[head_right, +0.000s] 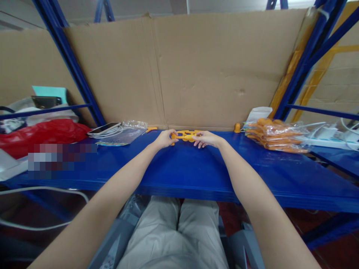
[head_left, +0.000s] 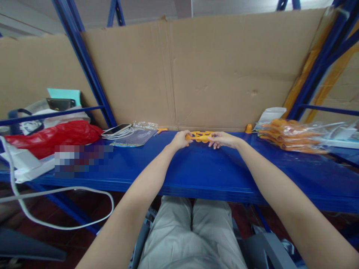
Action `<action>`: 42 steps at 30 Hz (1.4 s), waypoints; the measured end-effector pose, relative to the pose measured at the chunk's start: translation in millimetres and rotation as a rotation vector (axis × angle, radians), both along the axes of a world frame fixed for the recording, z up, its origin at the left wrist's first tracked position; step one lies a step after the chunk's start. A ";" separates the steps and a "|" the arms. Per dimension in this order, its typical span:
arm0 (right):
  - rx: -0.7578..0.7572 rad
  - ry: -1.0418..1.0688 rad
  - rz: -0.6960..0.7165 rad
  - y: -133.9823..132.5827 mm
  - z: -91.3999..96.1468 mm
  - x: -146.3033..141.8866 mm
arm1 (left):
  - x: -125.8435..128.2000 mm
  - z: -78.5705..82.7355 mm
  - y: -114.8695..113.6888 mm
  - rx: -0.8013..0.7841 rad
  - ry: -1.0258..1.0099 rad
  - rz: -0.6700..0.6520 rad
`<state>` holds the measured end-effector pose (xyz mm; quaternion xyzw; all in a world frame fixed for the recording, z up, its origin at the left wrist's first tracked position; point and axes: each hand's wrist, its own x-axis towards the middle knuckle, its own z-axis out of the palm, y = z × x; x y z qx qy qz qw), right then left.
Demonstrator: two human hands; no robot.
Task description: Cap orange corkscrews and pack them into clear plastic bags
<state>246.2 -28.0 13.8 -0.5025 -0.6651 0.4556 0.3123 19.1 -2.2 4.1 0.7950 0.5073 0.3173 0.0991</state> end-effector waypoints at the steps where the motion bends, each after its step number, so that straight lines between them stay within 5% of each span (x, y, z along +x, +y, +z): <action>1: 0.007 0.001 -0.002 -0.3 0.2 0.1 | 0.1 0.5 -0.5 -0.018 -0.003 -0.004; 19: -0.079 -0.082 -0.087 -2.5 2.0 -11.8 | -0.6 0.4 1.6 0.025 -0.048 -0.021; 30: -0.083 0.043 0.021 -3.3 0.1 -3.1 | -1.4 -1.6 2.7 0.095 0.019 -0.022; 42: -0.099 0.001 -0.032 4.9 -4.6 -4.9 | 0.2 -2.7 3.4 0.070 -0.003 -0.036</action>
